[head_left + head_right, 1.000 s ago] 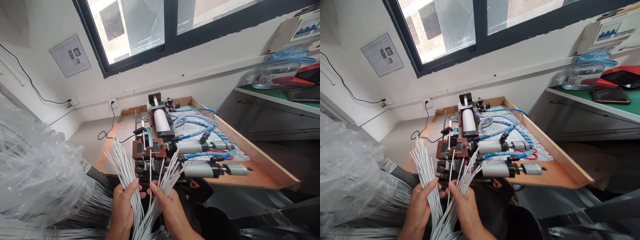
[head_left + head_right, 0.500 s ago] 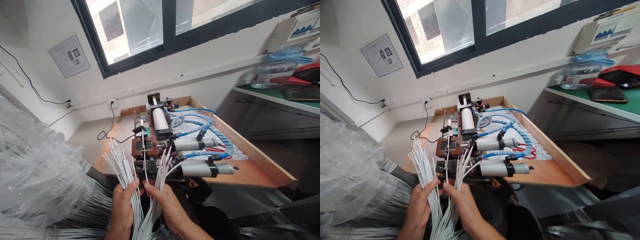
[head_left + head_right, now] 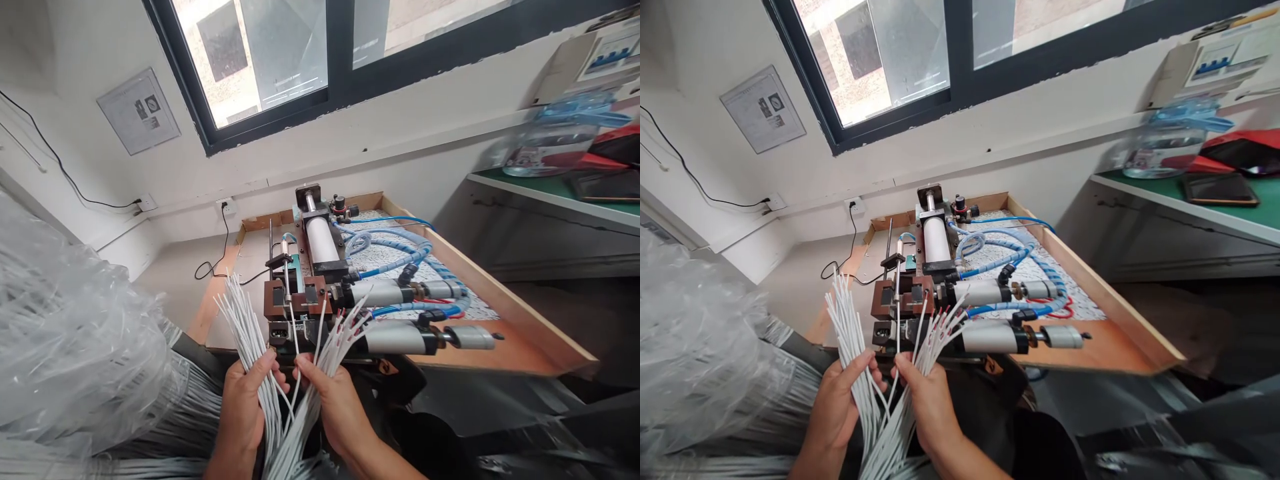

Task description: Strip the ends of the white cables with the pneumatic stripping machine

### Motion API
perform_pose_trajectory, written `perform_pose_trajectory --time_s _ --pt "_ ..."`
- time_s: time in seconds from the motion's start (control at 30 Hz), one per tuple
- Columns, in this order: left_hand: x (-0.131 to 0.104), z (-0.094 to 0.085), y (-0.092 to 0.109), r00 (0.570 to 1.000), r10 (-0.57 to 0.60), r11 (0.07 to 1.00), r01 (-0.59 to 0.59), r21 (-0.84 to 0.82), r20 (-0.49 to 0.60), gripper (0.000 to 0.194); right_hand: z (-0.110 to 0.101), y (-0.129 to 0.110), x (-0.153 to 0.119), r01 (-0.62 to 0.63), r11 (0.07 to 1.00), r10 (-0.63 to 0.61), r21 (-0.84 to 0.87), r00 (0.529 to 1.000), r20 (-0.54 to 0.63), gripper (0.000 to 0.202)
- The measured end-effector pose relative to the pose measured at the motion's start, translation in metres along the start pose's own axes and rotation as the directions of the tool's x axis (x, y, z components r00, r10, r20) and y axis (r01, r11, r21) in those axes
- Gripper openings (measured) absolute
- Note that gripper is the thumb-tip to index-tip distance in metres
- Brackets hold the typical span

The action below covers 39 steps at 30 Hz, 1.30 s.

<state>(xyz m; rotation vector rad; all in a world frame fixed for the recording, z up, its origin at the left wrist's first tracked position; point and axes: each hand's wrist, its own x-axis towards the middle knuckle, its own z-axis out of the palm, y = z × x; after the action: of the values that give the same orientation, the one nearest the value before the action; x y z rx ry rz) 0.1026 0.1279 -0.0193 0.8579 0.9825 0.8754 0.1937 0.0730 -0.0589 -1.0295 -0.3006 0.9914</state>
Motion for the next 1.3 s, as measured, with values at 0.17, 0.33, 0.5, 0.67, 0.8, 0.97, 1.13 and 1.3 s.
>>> perform_pose_trajectory --time_s 0.17,0.33,0.5,0.67,0.8,0.97,1.13,1.3 --pt "0.0 0.0 0.0 1.0 -0.006 1.0 0.006 0.015 0.013 0.015 0.003 -0.003 0.004 -0.078 0.993 0.078 0.084 0.997 0.005 0.021" --pt "0.001 0.0 0.0 0.997 0.077 0.997 -0.077 0.027 0.009 0.012 0.005 -0.006 0.001 -0.09 0.995 0.087 0.039 0.993 0.073 0.02" --pt "0.0 0.004 -0.002 0.992 0.101 0.994 -0.098 -0.038 0.075 0.012 0.007 -0.007 -0.005 -0.068 0.994 0.085 -0.09 0.976 0.202 0.022" --pt "0.0 0.004 -0.006 0.991 0.093 0.996 -0.091 -0.018 0.098 0.01 0.005 0.001 -0.007 0.041 0.988 -0.025 -0.151 0.994 0.107 0.017" --pt "0.002 0.001 -0.006 0.997 0.074 0.997 -0.074 -0.001 0.025 0.01 0.001 0.006 -0.006 0.046 0.995 -0.043 -0.091 0.998 0.038 0.016" --pt "0.005 0.001 -0.001 0.997 0.063 0.998 -0.063 0.016 -0.042 0.012 0.001 0.004 0.001 0.009 1.0 -0.008 0.023 0.999 -0.031 0.015" --pt "0.004 0.006 0.005 0.996 0.071 0.997 -0.07 0.019 -0.045 0.014 0.007 -0.003 0.008 -0.113 0.973 0.131 0.202 0.988 -0.078 0.011" --pt "0.004 0.006 0.006 0.994 0.105 0.994 -0.105 0.01 -0.035 0.013 0.01 -0.001 0.012 -0.158 0.946 0.192 0.284 0.977 -0.096 0.015"
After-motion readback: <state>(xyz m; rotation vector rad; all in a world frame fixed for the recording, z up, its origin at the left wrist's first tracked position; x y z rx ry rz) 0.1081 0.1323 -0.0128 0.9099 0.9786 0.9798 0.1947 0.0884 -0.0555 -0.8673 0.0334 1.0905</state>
